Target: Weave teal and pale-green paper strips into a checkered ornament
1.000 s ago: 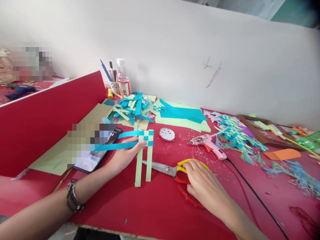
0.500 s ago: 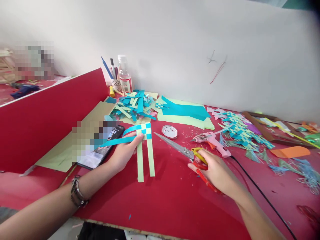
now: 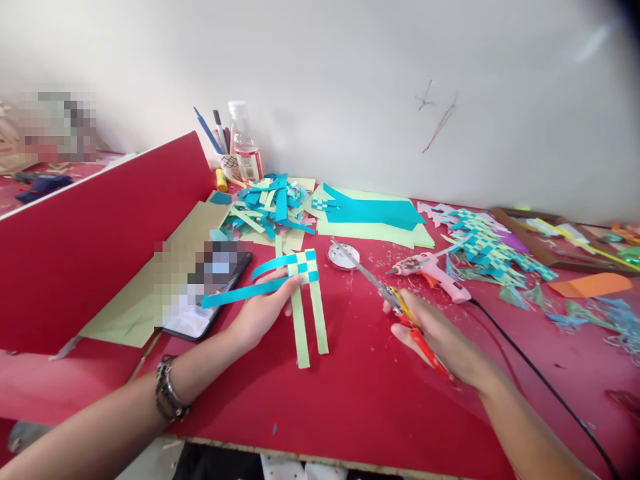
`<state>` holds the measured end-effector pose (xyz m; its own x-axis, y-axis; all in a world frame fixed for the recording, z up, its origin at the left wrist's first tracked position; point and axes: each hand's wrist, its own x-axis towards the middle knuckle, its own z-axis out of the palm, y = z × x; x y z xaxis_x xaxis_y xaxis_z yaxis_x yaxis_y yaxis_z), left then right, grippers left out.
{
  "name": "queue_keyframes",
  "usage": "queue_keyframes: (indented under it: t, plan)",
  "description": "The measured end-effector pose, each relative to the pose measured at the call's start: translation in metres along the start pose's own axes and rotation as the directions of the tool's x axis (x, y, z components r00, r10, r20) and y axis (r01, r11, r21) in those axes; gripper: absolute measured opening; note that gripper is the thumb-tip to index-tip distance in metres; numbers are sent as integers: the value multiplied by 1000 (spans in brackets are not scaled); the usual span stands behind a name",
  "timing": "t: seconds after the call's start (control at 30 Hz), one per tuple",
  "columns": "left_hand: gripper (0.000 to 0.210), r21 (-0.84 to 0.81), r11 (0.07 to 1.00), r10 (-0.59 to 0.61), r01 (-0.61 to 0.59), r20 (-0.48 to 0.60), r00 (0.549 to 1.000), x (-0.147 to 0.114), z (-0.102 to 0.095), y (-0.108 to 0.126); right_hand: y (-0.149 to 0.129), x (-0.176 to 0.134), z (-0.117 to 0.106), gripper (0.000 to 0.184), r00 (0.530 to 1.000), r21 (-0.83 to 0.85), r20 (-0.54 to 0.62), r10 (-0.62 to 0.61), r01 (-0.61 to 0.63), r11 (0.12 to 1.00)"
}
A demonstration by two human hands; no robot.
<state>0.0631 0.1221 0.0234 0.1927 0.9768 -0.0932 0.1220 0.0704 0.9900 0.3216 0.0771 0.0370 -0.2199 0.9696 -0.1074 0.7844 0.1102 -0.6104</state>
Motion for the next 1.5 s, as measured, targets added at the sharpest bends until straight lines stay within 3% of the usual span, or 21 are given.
queue_keyframes:
  t: [0.13, 0.27, 0.47, 0.6, 0.77, 1.07, 1.33, 1.5]
  plan:
    - [27, -14, 1000, -4, 4, 12, 1000, -1, 0, 2, -1, -1, 1, 22, 997, -26, -42, -59, 57, 998]
    - [25, -79, 996, -43, 38, -62, 997, 1, 2, 1, -2, 3, 2, 18, 993, -146, -48, -112, 104, 984]
    - [20, -107, 994, 4, -8, -37, 999, 3, 2, -1, -9, 3, -2, 24, 995, -190, -45, -90, 80, 979]
    - [22, -102, 995, -16, 6, -102, 995, 2, 2, -1, -10, 2, -3, 24, 995, -236, -55, -89, 73, 969]
    - [22, -100, 992, 56, -72, -157, 986, 0, 1, 1, -7, 4, -1, 24, 996, -263, -42, -85, 71, 962]
    - [25, -37, 987, 145, -154, -181, 973, 0, -2, 0, -2, 4, -3, 30, 994, -251, -62, -91, 73, 965]
    - [15, -215, 964, 106, -157, -231, 967, 5, 0, -5, 3, 4, -3, 37, 995, -285, -60, -78, 57, 957]
    - [16, -171, 970, 131, -170, -221, 966, 4, -1, -4, 12, 1, 1, 37, 998, -353, -24, -65, 52, 934]
